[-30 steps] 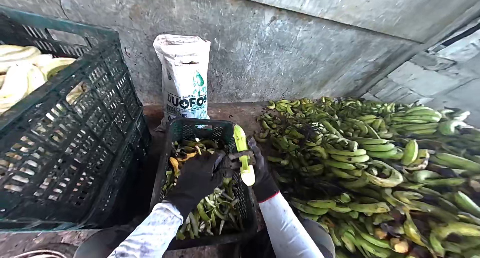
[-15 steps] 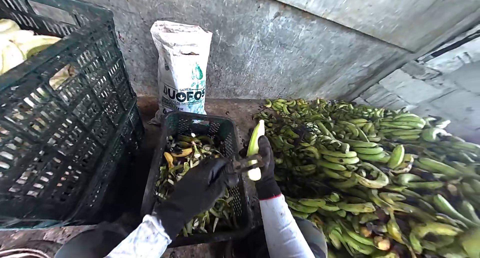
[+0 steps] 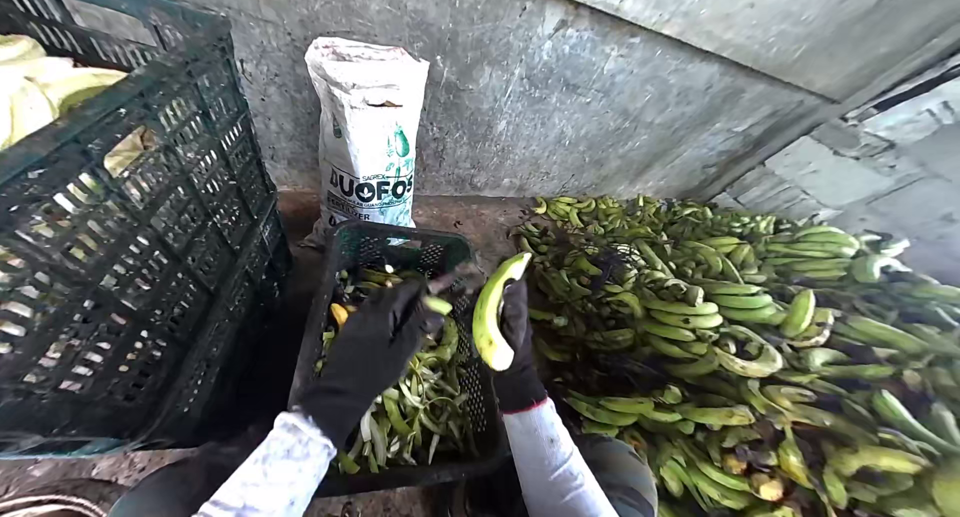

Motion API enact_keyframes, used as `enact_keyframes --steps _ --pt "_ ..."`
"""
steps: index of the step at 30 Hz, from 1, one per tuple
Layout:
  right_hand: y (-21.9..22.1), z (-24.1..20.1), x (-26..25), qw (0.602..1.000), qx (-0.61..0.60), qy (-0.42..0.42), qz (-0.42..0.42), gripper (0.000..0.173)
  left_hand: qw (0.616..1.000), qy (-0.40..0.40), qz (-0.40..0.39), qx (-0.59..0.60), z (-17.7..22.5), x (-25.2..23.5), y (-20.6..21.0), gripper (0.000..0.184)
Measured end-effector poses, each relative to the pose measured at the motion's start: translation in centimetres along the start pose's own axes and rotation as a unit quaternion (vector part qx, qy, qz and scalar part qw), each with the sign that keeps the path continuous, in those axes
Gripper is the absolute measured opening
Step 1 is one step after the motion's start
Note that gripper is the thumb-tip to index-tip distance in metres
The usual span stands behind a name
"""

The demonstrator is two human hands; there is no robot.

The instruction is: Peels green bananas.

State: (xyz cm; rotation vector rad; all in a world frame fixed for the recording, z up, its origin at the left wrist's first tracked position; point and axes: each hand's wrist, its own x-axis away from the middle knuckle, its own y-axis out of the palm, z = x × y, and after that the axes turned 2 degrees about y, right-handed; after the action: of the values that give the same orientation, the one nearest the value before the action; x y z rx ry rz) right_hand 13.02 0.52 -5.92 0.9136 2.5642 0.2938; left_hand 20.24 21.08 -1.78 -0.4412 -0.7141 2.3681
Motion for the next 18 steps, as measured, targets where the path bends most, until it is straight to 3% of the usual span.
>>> enact_keyframes --steps 3,6,8,10,11,14,16,18 --pt "1.4 -2.3 -2.0 0.985 0.067 -0.061 0.145 0.055 0.999 0.008 -0.049 0.021 2.0 1.8 1.5 0.064" --pt "2.6 -3.3 -2.8 0.975 0.092 -0.086 0.185 0.063 0.999 0.021 -0.045 0.017 2.7 2.2 2.1 0.068" --pt "2.4 -3.0 -2.2 0.990 0.066 -0.048 0.118 0.057 0.999 0.023 -0.033 -0.004 2.3 1.5 1.8 0.069" --pt "1.5 -1.8 -0.7 0.996 -0.053 0.057 -0.035 0.035 0.999 0.025 -0.002 -0.035 1.1 0.3 1.2 0.065" --pt "1.2 -1.3 0.1 0.974 -0.136 0.142 -0.115 0.027 0.998 0.021 0.020 -0.049 0.1 -0.4 0.9 0.062" --pt "1.0 -1.1 1.4 0.863 -0.236 0.329 -0.301 0.041 0.994 0.001 0.049 -0.097 -2.6 -1.8 0.2 0.058" --pt "0.2 -0.9 1.6 0.840 -0.252 0.350 -0.328 0.034 0.993 0.010 0.052 -0.103 -3.3 -1.9 0.4 0.058" --pt "-0.2 -1.3 1.7 0.863 -0.206 0.319 -0.334 0.032 0.996 -0.007 0.057 -0.070 -3.6 -2.1 0.5 0.052"
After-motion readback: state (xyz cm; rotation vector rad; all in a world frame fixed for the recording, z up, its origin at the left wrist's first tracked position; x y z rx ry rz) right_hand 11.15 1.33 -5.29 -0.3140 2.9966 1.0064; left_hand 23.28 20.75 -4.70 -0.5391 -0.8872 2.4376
